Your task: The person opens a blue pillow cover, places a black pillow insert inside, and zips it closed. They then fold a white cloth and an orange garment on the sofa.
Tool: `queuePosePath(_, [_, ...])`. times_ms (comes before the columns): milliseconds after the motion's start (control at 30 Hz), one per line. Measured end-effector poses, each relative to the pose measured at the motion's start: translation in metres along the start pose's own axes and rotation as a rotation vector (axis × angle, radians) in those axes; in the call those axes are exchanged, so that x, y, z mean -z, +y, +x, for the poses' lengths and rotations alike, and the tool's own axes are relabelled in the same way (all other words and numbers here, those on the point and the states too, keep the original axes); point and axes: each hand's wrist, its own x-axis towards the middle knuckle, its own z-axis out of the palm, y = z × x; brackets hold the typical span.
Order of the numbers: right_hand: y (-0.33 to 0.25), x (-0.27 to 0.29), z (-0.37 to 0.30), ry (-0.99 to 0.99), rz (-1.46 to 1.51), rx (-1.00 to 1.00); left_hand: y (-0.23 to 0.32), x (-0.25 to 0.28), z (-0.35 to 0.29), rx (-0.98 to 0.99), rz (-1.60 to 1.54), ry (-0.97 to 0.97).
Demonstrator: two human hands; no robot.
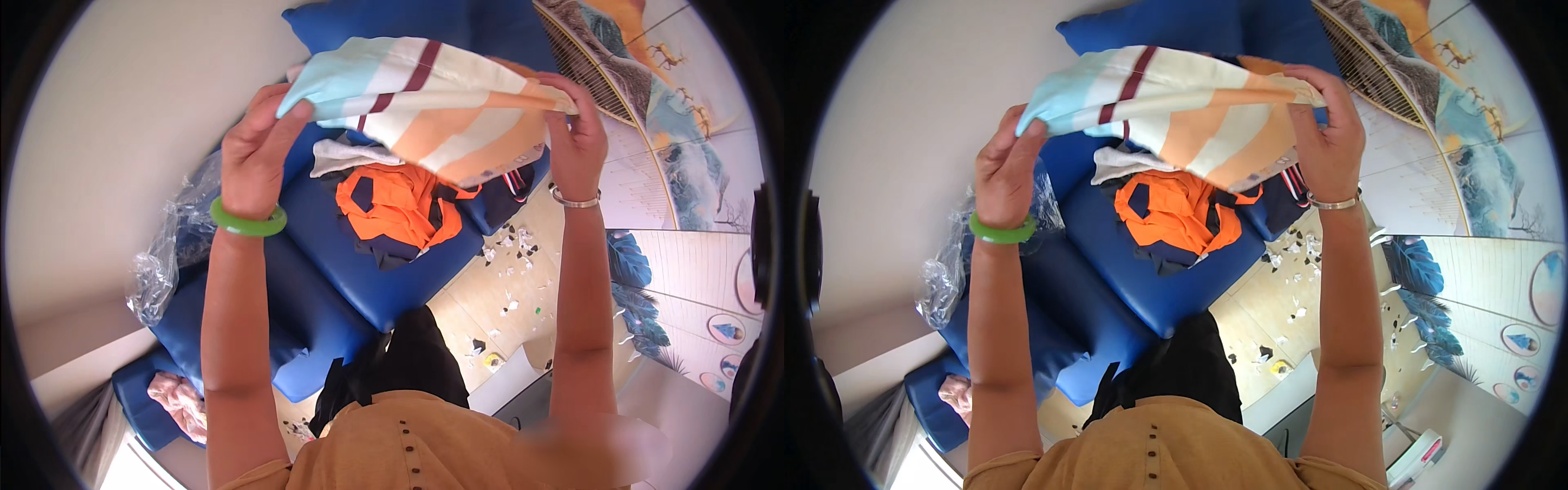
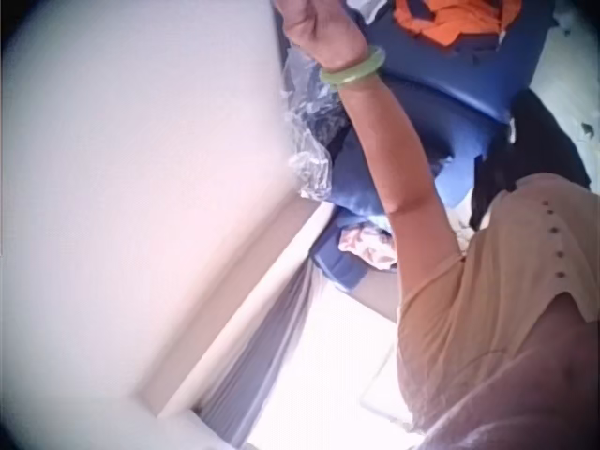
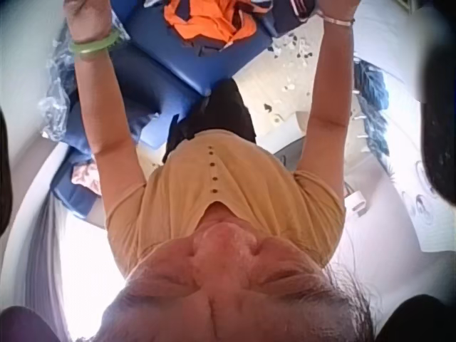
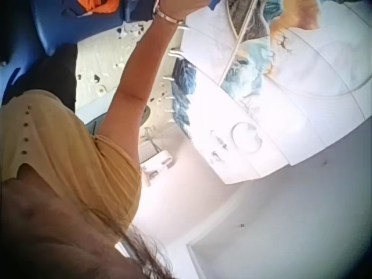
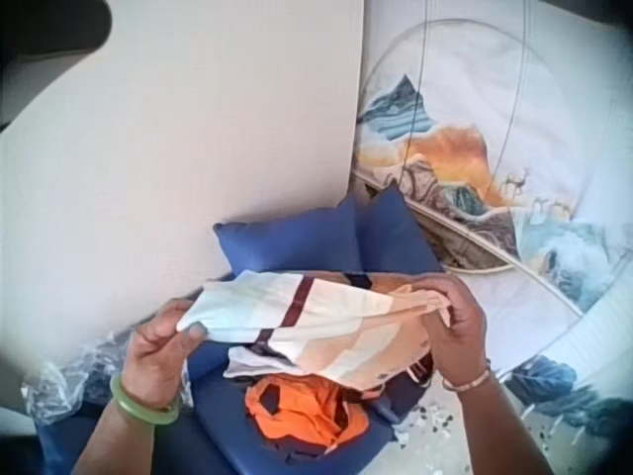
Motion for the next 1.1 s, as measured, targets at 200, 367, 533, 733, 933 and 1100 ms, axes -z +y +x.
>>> queuePosePath(200, [-0.006, 0.006, -0.056, -0.258, -0.296, 0.239, -0.010, 0.028, -0.066, 0.381, 0.171, -0.026])
queuePosePath(367, [0.074, -0.042, -0.201, -0.660, -0.577, 0.221, -0.115, 0.056, -0.183, 0.475, 0.461, -0.248])
queuePosePath(533, [0.090, -0.073, -0.319, -0.809, -0.527, -0.055, -0.145, 0.047, -0.263, 0.480, 0.512, -0.287])
queuePosePath(733, [0.095, -0.062, -0.371, -1.170, -0.500, -0.184, -0.152, 0.045, -0.301, 0.643, 0.576, -0.257])
queuePosePath(933, [0.050, -0.062, -0.305, -0.886, -0.070, 0.002, -0.171, 0.046, -0.310, 0.412, 0.973, -0.425])
queuePosePath(1100, [-0.032, -0.072, -0.262, -0.908, 0.306, -0.009, -0.096, -0.048, -0.237, 0.133, 0.743, -0.588])
